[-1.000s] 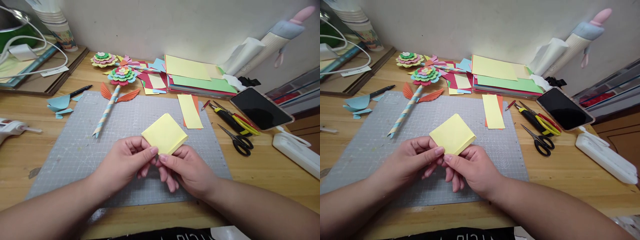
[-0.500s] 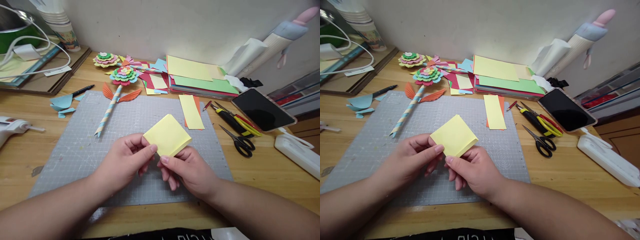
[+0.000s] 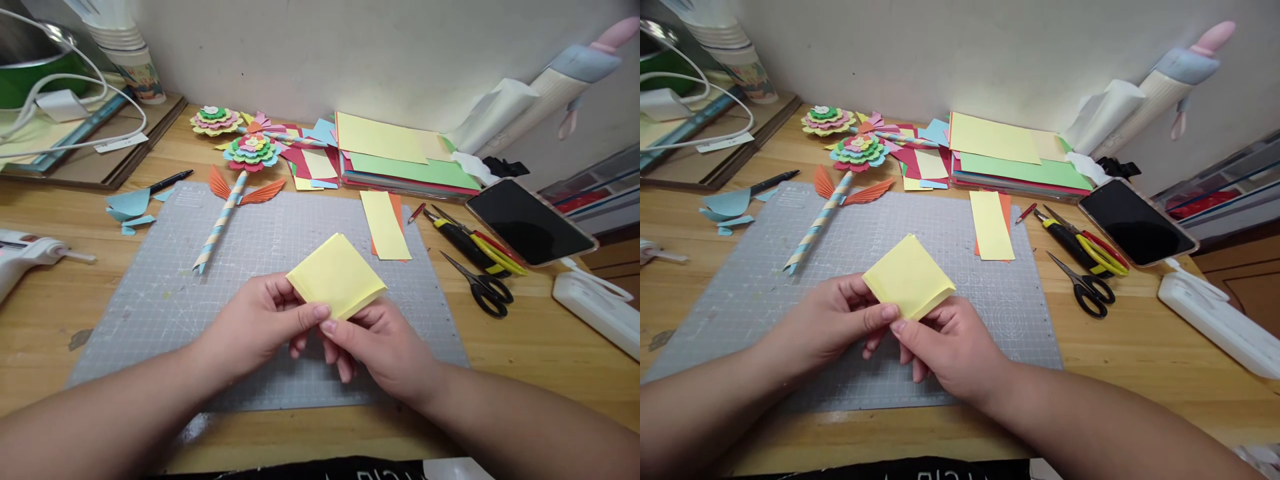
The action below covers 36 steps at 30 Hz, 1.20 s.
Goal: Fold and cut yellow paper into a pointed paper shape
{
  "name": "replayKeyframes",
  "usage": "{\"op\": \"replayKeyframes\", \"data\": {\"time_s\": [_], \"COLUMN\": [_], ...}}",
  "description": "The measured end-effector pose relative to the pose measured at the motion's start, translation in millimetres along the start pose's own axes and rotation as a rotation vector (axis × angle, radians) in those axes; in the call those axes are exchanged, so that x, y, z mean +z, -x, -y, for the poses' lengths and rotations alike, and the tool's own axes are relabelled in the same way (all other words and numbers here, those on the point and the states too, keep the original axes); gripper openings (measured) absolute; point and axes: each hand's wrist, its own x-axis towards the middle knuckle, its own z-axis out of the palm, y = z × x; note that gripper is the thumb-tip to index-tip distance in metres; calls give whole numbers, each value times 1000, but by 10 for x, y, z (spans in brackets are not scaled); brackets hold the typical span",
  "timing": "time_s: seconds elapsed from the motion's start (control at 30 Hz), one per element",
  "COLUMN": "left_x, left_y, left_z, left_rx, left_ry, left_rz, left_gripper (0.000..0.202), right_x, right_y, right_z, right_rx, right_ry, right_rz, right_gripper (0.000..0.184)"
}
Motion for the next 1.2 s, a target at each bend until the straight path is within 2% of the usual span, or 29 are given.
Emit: {"op": "replayKeyframes", "data": {"time_s": [0.13,0.37,0.57,0.93,1.03,1.2], "left_x": [-6,-69,-67,-96,-106,-92], "left_y": [12,26,41,-16,-11,49], "left_z": [-13,-31,-62,-47,-33,-38], "left_rx": [-23,71,91,147,167,239], "left_ry": [-63,-50,35,35,-44,-351], "left_rz": [-25,-185,-193,-284,-335,-412], "left_gripper": [25,25,23,24,25,29], "right_x": [-3,-27,-17,-70,-83,-105], "right_y": [-12,-21,-18,-101,-117,-133], "right_z": [16,10,41,9,1,11], "right_rx": [-9,60,85,-50,-87,-117], "right_ry": [20,-115,-186,-209,-210,-259], "right_rz": [40,-18,-16,-31,-49,-79], "right_gripper": [30,24,23,28,25,26]}}
